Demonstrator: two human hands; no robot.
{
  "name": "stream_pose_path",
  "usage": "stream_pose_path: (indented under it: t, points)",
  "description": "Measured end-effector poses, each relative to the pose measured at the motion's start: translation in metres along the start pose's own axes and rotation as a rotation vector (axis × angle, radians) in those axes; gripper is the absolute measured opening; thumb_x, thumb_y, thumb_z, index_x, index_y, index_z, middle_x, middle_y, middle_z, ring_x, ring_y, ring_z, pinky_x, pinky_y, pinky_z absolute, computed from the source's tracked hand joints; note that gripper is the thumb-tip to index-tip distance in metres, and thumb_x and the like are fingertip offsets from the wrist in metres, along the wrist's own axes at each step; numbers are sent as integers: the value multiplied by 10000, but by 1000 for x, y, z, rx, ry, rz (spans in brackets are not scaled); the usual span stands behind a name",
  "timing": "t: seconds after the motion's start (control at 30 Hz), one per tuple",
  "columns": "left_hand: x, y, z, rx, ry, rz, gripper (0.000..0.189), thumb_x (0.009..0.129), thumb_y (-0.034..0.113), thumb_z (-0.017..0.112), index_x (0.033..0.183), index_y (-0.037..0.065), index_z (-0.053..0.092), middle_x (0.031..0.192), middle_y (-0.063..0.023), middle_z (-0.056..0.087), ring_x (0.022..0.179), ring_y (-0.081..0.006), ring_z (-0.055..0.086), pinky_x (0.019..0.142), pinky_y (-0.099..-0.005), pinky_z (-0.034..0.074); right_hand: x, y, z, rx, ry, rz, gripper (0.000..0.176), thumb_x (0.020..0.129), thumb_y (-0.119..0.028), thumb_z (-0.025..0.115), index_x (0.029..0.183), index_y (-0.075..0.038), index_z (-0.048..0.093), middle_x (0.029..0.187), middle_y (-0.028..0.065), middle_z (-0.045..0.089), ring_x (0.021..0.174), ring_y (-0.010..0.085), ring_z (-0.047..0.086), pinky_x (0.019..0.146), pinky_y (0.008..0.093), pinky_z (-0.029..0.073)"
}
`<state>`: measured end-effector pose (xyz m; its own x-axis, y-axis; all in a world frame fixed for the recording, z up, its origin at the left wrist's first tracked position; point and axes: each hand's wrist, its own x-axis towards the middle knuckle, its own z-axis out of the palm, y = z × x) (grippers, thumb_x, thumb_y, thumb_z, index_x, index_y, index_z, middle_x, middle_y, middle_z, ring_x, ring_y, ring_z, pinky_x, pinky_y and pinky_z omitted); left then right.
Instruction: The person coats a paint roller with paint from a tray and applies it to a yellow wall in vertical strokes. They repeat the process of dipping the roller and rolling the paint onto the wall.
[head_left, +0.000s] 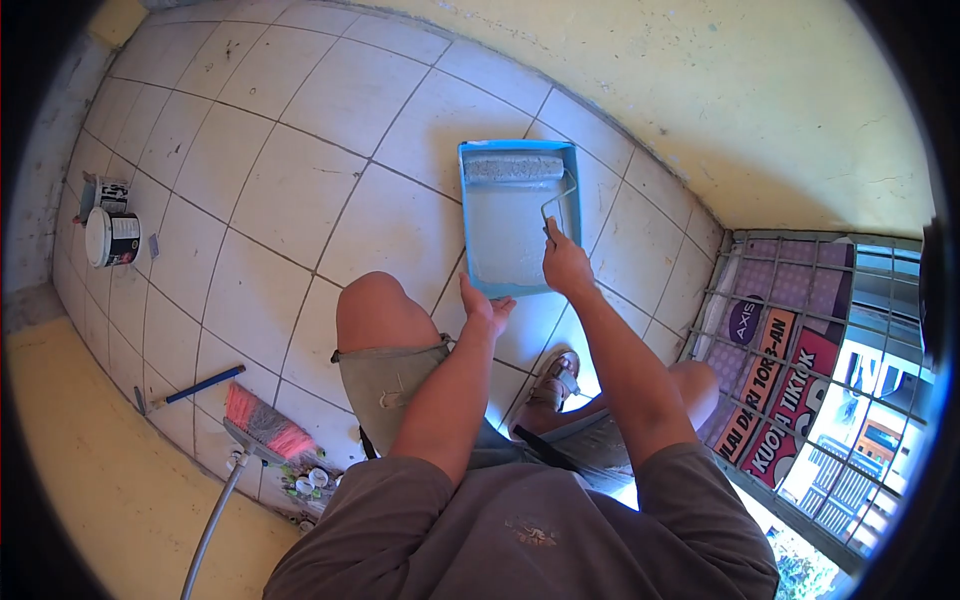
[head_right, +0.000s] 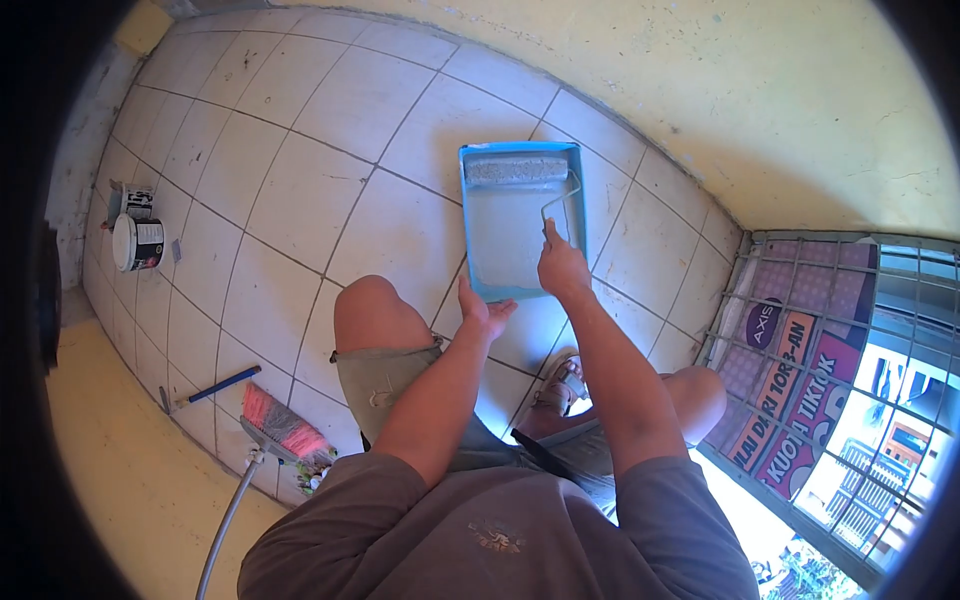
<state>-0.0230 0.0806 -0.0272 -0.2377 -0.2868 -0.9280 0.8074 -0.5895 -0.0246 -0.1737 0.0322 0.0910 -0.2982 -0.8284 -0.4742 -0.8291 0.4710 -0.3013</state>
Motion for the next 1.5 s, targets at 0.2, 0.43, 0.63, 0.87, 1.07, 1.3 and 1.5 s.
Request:
stream_pose_path:
  t: [0.2, 0.43, 0.63, 0.87, 1.07, 1.3, 1.5]
  points:
    - [-4, 4, 4, -21, 5, -17, 1143, 889, 875, 439, 1694, 154, 65, 1707, -307, 41, 1542, -574, 134, 1287, -573, 140, -34, 16, 12, -48, -43, 32, 564, 1073, -252, 448, 1629, -232, 351, 1067, 329, 716, 964, 546, 691, 907, 624, 543]
    - [5, 6, 0, -49, 28, -56, 1184, 863, 883, 491, 1697, 181, 28, 1714, -288, 51, 1537, -589, 133, 1279, -594, 137, -90, 44, 20, -92, -93, 117, 577, 1074, -287, 466, 1636, -321, 336, 960, 330, 719, 846, 538, 705, 805, 615, 570]
    - [12, 5, -4, -39, 24, -54, 1224, 846, 893, 505, 1693, 184, -22, 1709, -299, 26, 1527, -598, 157, 1273, -599, 163, -138, 62, 29, -26, -144, 143, 588, 1071, -275, 472, 1638, -339, 331, 975, 335, 717, 873, 532, 707, 835, 609, 562]
    - [19, 5, -13, 1, -1, -63, 1200, 856, 882, 505, 1695, 197, -13, 1705, -306, 28, 1528, -592, 165, 1274, -594, 162, -81, 34, 10, -98, -172, 129, 586, 1080, -277, 435, 1644, -325, 281, 992, 308, 734, 905, 521, 718, 865, 608, 565]
    - [-1, 4, 3, 8, 4, -28, 1124, 886, 882, 421, 1692, 169, 98, 1714, -287, 71, 1537, -577, 155, 1283, -577, 138, -34, 14, 5, -8, -29, 25, 561, 1067, -258, 463, 1620, -251, 371, 1053, 327, 716, 943, 544, 688, 890, 616, 541]
    - [9, 7, -2, 4, 40, -57, 1072, 907, 891, 314, 1680, 154, 218, 1723, -258, 115, 1540, -558, 176, 1288, -569, 129, -120, 38, 18, 165, 9, 48, 557, 1063, -227, 477, 1613, -247, 398, 1100, 330, 707, 965, 553, 678, 886, 613, 542]
    - [25, 4, -16, 86, 196, -61, 1113, 882, 906, 406, 1681, 162, 188, 1664, -230, 280, 1364, -461, 506, 1117, -554, 392, -183, 51, 9, 157, -88, 112, 574, 1058, -198, 478, 1623, -239, 386, 1049, 312, 721, 939, 544, 686, 866, 608, 538]
